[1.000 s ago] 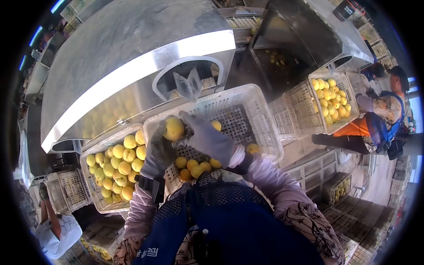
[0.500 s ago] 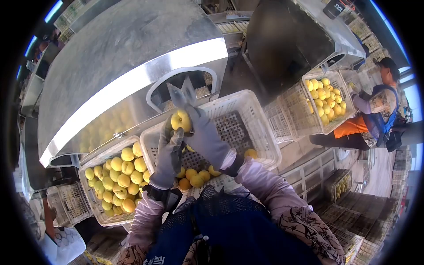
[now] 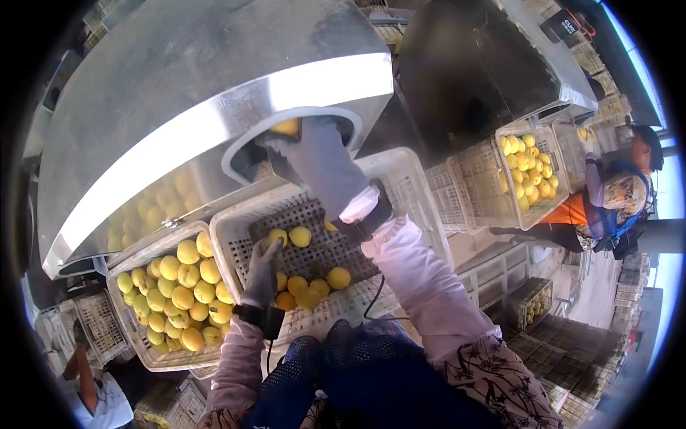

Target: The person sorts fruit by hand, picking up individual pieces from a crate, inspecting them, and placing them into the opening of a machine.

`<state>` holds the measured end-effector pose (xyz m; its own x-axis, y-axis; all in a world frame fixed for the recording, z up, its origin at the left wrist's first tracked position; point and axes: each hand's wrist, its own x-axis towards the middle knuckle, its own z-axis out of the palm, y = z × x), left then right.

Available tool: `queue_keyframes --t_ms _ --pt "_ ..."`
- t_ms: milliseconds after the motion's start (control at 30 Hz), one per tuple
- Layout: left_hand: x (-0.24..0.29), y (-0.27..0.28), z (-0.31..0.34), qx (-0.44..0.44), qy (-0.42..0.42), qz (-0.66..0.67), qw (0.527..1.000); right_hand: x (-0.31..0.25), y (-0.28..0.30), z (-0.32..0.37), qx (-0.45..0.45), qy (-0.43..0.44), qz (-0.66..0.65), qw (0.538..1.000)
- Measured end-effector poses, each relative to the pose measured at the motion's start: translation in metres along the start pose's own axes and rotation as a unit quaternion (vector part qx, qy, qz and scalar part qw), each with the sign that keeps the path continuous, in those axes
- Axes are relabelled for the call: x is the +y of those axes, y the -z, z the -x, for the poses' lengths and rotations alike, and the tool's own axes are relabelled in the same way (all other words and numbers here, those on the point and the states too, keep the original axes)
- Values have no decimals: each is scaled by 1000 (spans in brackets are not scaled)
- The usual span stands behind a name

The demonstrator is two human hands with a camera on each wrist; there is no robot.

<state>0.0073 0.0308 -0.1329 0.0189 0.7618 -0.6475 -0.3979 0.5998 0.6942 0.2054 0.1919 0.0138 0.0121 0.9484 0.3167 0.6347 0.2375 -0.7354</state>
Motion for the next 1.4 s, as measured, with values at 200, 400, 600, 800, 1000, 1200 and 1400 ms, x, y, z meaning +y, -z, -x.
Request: queue_keyframes --t_ms 200,400,600,800,1000,1200,1400 --pt "-63 20 -82 61 -60 -332 939 -15 44 86 -238 -172 -99 951" --pt "-80 -14 -110 44 -167 -640 749 194 -47 199 -239 -143 36 960" --pt "-101 -49 -94 -6 -154 -793 589 233 -116 203 -237 -175 135 946" --pt "-61 -41 -89 -95 25 -570 815 182 -32 181 -316 -479 -465 674" --pt "-7 -32 12 -183 -12 124 975 95 38 169 -226 -433 -575 657" --pt "41 -31 57 -317 -56 29 946 28 50 159 -220 -112 -330 911" --pt "66 -18 50 -213 -390 -265 856 -28 80 125 -224 -59 -212 949"
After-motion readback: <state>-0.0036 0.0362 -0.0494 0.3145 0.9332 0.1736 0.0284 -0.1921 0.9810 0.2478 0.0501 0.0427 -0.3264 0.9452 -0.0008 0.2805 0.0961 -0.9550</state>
